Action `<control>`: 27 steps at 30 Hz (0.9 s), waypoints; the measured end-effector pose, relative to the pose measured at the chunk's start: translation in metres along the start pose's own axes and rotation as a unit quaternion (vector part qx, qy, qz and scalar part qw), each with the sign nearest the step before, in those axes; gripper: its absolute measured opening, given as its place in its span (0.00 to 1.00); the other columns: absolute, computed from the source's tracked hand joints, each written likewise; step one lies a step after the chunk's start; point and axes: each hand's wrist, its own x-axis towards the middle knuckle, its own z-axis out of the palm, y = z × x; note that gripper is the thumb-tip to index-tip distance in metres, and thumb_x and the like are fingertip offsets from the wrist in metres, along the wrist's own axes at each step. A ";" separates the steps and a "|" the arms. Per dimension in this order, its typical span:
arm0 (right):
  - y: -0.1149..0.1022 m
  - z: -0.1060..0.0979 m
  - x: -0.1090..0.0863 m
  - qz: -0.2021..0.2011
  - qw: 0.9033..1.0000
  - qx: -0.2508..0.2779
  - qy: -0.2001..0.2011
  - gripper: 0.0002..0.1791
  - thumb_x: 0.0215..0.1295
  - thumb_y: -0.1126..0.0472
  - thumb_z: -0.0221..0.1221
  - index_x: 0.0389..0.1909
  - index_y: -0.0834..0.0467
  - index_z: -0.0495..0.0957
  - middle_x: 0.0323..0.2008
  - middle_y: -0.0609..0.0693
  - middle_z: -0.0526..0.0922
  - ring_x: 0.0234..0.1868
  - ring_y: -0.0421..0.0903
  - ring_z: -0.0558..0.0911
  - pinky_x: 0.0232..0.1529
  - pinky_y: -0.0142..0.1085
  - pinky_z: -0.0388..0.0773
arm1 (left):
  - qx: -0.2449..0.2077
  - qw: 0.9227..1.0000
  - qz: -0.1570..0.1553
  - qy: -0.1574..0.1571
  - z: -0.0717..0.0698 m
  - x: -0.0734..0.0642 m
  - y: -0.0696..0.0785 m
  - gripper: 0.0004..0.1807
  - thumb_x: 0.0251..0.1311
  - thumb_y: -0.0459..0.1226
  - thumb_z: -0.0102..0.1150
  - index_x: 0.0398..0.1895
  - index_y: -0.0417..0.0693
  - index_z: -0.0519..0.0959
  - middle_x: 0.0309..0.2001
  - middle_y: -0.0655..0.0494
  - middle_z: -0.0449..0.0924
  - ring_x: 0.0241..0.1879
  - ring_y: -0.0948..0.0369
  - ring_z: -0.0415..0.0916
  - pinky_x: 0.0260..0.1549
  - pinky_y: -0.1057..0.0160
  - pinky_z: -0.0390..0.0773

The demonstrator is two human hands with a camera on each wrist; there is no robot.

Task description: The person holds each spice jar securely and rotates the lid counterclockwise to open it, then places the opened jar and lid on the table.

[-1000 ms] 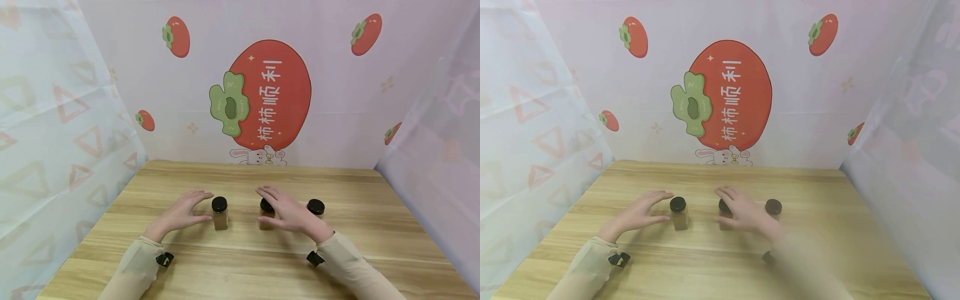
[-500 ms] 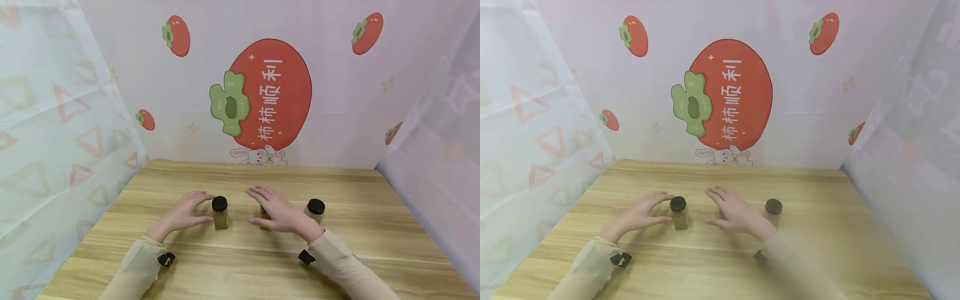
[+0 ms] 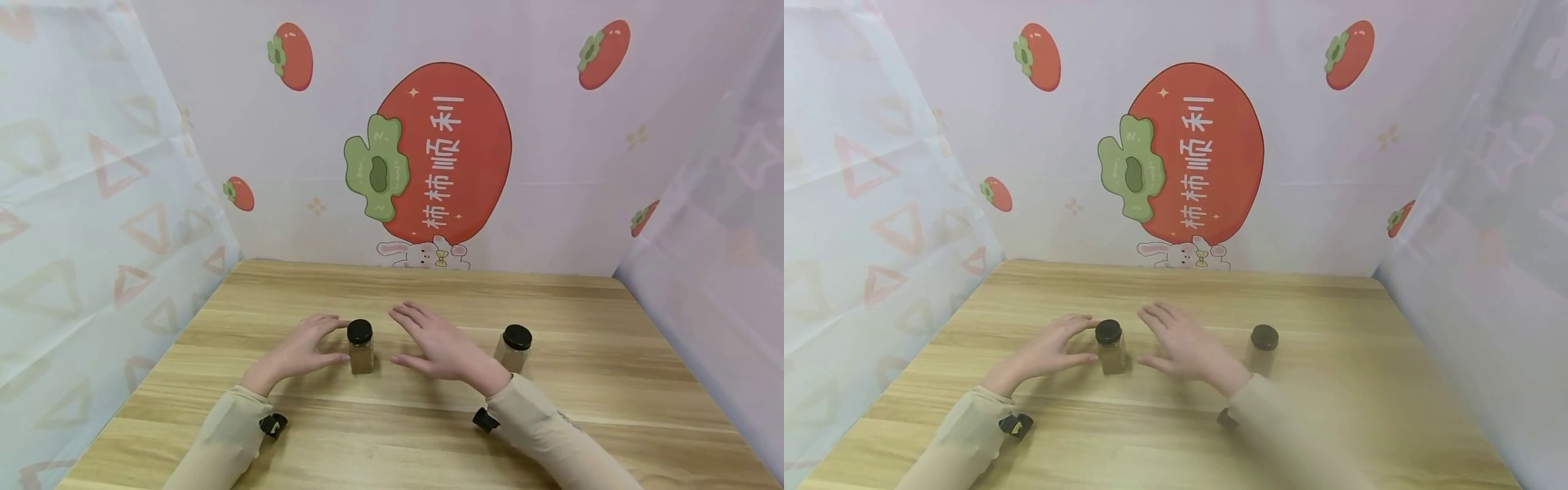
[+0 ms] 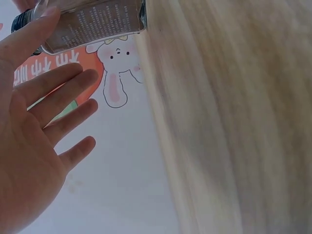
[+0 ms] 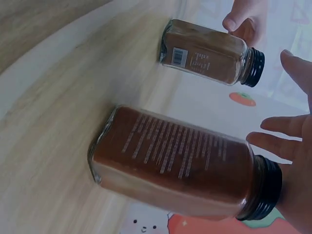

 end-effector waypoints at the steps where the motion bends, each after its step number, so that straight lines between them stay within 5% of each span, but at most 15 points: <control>1: -0.001 0.001 0.001 0.002 1.000 -0.001 -0.001 0.41 0.65 0.36 0.50 0.70 0.59 0.58 0.68 0.54 0.65 0.70 0.54 0.61 0.69 0.47 0.61 | -0.001 1.000 -0.001 0.001 0.000 0.000 0.000 0.36 0.52 0.54 0.65 0.63 0.49 0.71 0.61 0.41 0.72 0.64 0.43 0.64 0.63 0.40 0.61; 10: -0.014 0.010 0.013 0.015 1.000 -0.021 0.013 0.38 0.66 0.41 0.53 0.68 0.61 0.61 0.66 0.56 0.67 0.69 0.55 0.63 0.66 0.47 0.65 | -0.003 1.000 0.017 0.022 0.003 0.000 -0.001 0.28 0.52 0.52 0.67 0.54 0.50 0.77 0.53 0.54 0.80 0.58 0.50 0.72 0.60 0.46 0.69; 27: -0.032 0.028 0.028 0.057 0.997 -0.020 0.047 0.34 0.67 0.42 0.53 0.66 0.59 0.64 0.62 0.53 0.72 0.63 0.50 0.70 0.61 0.41 0.72 | -0.010 0.999 0.039 0.030 0.005 0.001 -0.001 0.27 0.52 0.53 0.66 0.51 0.48 0.78 0.48 0.55 0.82 0.52 0.55 0.77 0.55 0.51 0.74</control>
